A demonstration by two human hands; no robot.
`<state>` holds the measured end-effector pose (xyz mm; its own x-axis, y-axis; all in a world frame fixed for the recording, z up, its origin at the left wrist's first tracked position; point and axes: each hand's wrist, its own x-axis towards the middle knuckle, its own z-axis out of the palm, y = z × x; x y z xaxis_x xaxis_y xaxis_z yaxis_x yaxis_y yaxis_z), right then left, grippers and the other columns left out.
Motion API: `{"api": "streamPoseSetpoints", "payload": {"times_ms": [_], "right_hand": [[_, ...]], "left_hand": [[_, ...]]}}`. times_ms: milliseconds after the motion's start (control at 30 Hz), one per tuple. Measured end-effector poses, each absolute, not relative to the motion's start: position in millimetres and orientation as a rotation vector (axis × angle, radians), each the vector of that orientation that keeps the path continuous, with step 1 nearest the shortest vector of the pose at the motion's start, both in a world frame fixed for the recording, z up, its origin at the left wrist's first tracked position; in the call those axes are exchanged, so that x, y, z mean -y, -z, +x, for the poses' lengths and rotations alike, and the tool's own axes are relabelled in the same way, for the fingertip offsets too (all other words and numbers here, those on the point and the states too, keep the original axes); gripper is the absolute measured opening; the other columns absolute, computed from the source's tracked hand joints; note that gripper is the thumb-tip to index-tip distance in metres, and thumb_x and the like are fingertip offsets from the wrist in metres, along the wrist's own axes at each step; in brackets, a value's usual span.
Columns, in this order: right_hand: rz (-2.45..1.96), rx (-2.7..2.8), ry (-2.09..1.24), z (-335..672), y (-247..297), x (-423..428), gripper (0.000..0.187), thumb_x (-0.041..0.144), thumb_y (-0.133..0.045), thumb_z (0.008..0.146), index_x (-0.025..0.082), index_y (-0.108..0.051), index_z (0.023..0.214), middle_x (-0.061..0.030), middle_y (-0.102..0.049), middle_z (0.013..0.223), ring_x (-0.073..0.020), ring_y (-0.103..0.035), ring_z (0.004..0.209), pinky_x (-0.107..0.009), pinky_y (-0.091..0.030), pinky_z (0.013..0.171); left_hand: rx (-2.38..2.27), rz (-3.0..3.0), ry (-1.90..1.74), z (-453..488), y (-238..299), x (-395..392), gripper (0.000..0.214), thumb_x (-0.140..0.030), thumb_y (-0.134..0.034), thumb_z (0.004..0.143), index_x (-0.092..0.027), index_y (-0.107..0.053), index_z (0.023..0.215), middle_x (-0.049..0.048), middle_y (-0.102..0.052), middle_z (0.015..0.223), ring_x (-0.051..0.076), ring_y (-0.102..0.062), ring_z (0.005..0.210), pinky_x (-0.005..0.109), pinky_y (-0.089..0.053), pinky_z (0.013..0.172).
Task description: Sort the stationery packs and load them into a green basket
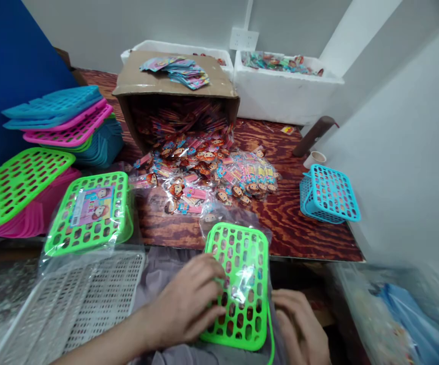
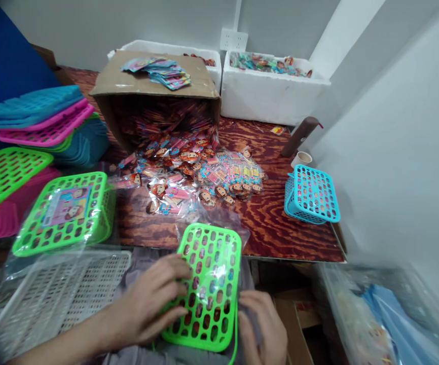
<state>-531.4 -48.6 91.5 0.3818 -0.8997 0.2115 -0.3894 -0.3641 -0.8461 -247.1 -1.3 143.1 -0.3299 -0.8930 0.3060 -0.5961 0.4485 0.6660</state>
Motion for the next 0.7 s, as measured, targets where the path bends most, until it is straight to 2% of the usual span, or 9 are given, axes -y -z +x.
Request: {"api": "streamPoseSetpoints", "payload": {"times_ms": [100,200,333,533,633,700], "right_hand": [[-1.133,-1.310,0.916,-510.3,-89.8,67.0,0.040,0.047,-0.055,0.095,0.024,-0.060,0.127,-0.0103,-0.069,0.123,-0.0244,-0.066,0.110,-0.037,-0.055,0.092],[-0.704,-1.176,0.800,-475.0,-91.2,86.1,0.060,0.064,-0.057,0.088,0.019,-0.061,0.128,-0.0127,-0.067,0.129,-0.0299,-0.063,0.117,-0.044,-0.052,0.099],[-0.574,-1.158,0.676,-447.9,-99.6,85.1,0.071,0.063,-0.071,0.078,0.020,-0.058,0.132,-0.0108,-0.073,0.119,-0.0325,-0.069,0.106,-0.046,-0.057,0.089],[-0.567,-1.175,0.735,-450.8,-116.2,63.9,0.082,0.050,-0.081,0.072,0.026,-0.048,0.143,-0.0095,-0.070,0.126,-0.0327,-0.066,0.114,-0.046,-0.057,0.093],[-0.470,-1.159,0.694,-455.0,-123.0,55.3,0.087,0.048,-0.080,0.073,0.030,-0.040,0.148,-0.0086,-0.067,0.132,-0.0325,-0.064,0.118,-0.048,-0.055,0.096],[-0.396,-1.167,0.632,-458.3,-125.9,47.1,0.090,0.048,-0.080,0.073,0.031,-0.037,0.150,-0.0087,-0.069,0.128,-0.0337,-0.066,0.116,-0.051,-0.054,0.095]], "left_hand": [[1.233,1.489,0.821,-246.8,-124.6,11.1,0.034,-0.037,-0.055,0.095,-0.021,-0.053,0.125,0.0105,-0.058,0.131,0.025,-0.054,0.124,0.041,-0.045,0.106],[0.652,1.464,1.128,-258.8,-102.6,27.6,0.059,-0.051,-0.061,0.089,-0.021,-0.047,0.139,0.0117,-0.052,0.146,0.029,-0.048,0.135,0.041,-0.041,0.112],[0.485,1.343,1.469,-274.0,-97.1,26.1,0.073,-0.052,-0.072,0.081,-0.021,-0.048,0.142,0.0106,-0.052,0.149,0.032,-0.050,0.135,0.042,-0.043,0.111],[0.451,1.231,1.675,-269.8,-112.1,0.2,0.081,-0.048,-0.070,0.087,-0.029,-0.029,0.155,0.0095,-0.054,0.147,0.030,-0.056,0.130,0.045,-0.048,0.108],[0.472,1.236,1.695,-267.4,-111.1,-5.2,0.083,-0.052,-0.072,0.083,-0.027,-0.035,0.153,0.0110,-0.056,0.144,0.032,-0.053,0.133,0.048,-0.047,0.108],[0.456,1.236,1.707,-268.6,-108.8,-8.7,0.080,-0.054,-0.073,0.081,-0.026,-0.042,0.150,0.0109,-0.060,0.141,0.033,-0.053,0.133,0.049,-0.047,0.108]]}}
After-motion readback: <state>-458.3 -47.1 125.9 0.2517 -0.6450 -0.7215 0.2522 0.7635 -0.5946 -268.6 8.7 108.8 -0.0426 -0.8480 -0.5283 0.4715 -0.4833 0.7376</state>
